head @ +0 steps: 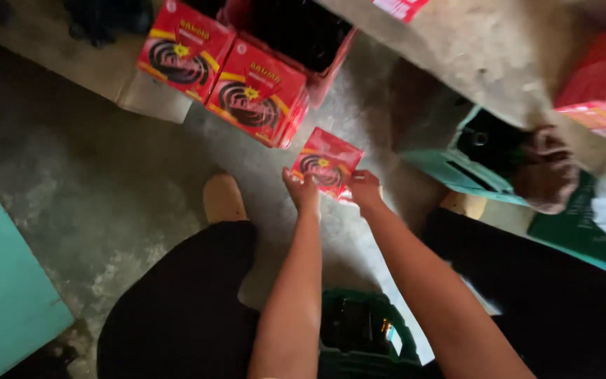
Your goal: Restocking boxes of mosquito coils from a crate onto a store shelf.
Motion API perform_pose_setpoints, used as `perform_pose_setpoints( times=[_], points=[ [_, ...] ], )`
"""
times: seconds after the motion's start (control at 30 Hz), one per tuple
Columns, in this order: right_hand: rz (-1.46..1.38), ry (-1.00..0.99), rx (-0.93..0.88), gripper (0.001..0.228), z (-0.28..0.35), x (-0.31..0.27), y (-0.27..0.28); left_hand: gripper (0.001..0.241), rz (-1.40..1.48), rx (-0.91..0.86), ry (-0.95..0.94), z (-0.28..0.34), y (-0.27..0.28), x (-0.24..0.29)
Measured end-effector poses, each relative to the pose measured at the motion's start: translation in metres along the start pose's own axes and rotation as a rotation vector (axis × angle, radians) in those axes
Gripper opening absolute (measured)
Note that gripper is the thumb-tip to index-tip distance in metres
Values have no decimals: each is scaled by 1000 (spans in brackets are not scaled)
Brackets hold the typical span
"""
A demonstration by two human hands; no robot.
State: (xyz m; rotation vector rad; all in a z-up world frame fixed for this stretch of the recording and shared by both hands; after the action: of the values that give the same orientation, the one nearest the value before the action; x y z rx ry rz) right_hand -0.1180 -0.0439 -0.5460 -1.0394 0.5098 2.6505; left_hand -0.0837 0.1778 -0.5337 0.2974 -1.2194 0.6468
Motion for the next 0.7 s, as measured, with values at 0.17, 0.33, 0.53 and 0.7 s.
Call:
perform_pose_setpoints(
  times=[0.17, 0.33, 0.53, 0.7],
  points=[
    [-37, -52, 41, 38, -31, 1, -27, 81, 9, -40, 241, -19, -4, -27],
    [1, -72, 65, 41, -45, -9, -39, 82, 171, -41, 367, -6, -28, 16],
    [-18, -60, -1, 51, -56, -2, -54, 85, 242, -93, 463, -5, -43, 6],
    [-14, 19, -62, 49, -30, -34, -61, 86, 295, -114, 462, -7, -44, 7]
  ],
)
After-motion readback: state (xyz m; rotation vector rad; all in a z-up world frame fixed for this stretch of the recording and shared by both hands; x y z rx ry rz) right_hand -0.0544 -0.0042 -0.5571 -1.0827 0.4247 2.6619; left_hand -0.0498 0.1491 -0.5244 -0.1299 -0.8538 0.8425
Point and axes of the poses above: each hand's wrist, its own z-axis away from the middle knuckle, its own y-axis out of the back of the hand, x = y × z, the point moved 8 cm from there along -z, towards the middle knuckle, and after that the axes turned 10 degrees about z, right-handed, at the moved point
